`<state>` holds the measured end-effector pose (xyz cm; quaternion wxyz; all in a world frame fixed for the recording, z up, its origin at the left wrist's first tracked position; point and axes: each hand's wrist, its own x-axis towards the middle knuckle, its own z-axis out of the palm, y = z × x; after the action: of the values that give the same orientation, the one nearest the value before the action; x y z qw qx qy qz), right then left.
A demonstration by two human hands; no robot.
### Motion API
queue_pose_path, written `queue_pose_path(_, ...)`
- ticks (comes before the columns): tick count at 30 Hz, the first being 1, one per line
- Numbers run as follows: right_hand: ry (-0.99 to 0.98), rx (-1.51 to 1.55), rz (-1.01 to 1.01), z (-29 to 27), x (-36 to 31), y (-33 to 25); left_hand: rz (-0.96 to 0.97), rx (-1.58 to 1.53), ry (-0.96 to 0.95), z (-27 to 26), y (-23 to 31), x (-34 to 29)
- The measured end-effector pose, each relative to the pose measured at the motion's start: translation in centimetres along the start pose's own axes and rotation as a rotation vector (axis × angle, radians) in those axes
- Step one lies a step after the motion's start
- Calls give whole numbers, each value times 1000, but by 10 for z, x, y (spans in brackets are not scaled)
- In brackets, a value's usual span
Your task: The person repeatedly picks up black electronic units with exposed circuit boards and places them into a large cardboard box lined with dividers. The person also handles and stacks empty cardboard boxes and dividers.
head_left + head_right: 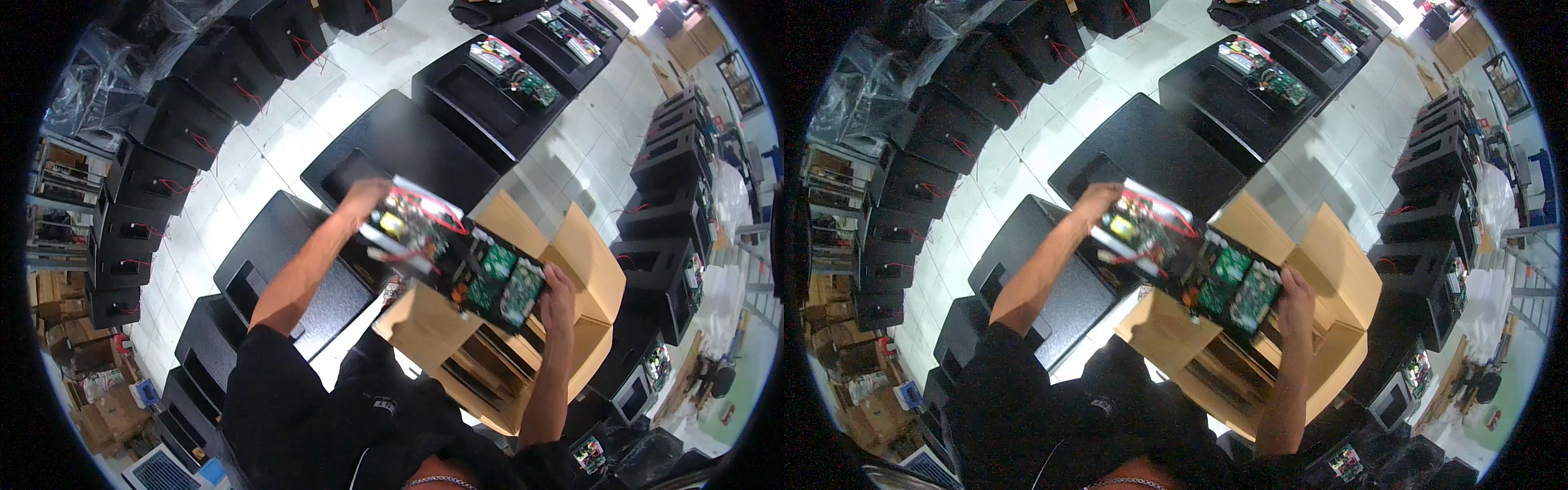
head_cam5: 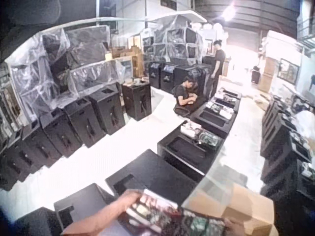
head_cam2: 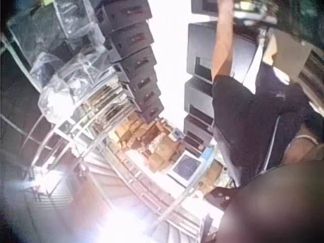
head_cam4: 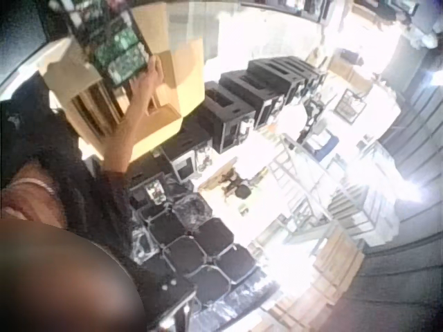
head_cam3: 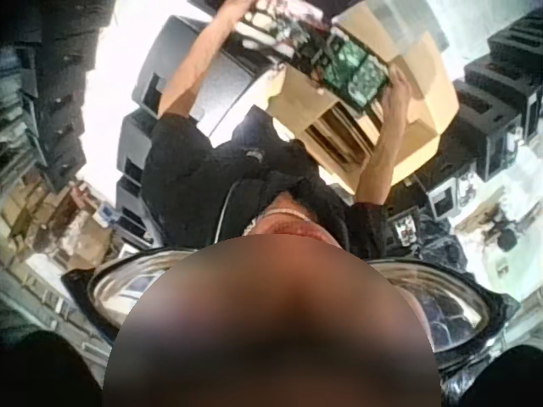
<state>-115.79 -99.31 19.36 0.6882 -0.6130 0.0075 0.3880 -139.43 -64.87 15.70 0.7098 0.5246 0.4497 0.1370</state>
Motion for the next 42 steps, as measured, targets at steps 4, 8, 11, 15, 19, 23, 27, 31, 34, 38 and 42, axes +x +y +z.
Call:
queue_pose_path(4, -47, 32, 40, 91, 95, 29, 13, -14, 99, -64, 23, 112)
queue_pose_path(8, 32, 57, 93, 125, 181, 69, 17, 195, 53, -83, 48, 204)
queue_pose_path(11, 41, 88, 111, 146, 221, 91, -87, 94, -13, -102, 36, 265)
queue_pose_path(15, 180, 11, 30, 126, 268, 138, -68, 94, -55, -90, 21, 292)
queue_pose_path(19, 214, -76, 122, 145, 267, 135, 42, 275, 33, -105, 4, 310)
queue_pose_path(23, 305, -124, 112, 142, 268, 139, 99, 426, 129, -78, 29, 287)
queue_pose_path(27, 383, -381, 108, 130, 283, 154, 265, 578, 165, -75, 21, 289)
queue_pose_path(31, 400, -566, 79, 126, 288, 152, 184, 748, 164, -70, 27, 290)
queue_pose_path(34, 398, -800, -98, 170, 254, 119, 268, 859, 299, -88, 27, 287)
queue_pose_path(38, 189, -485, -238, 177, 169, 66, 581, 619, 402, -53, 40, 228)
queue_pose_path(42, 358, -588, -353, 55, 89, 62, 844, 548, 204, 44, 40, 110)
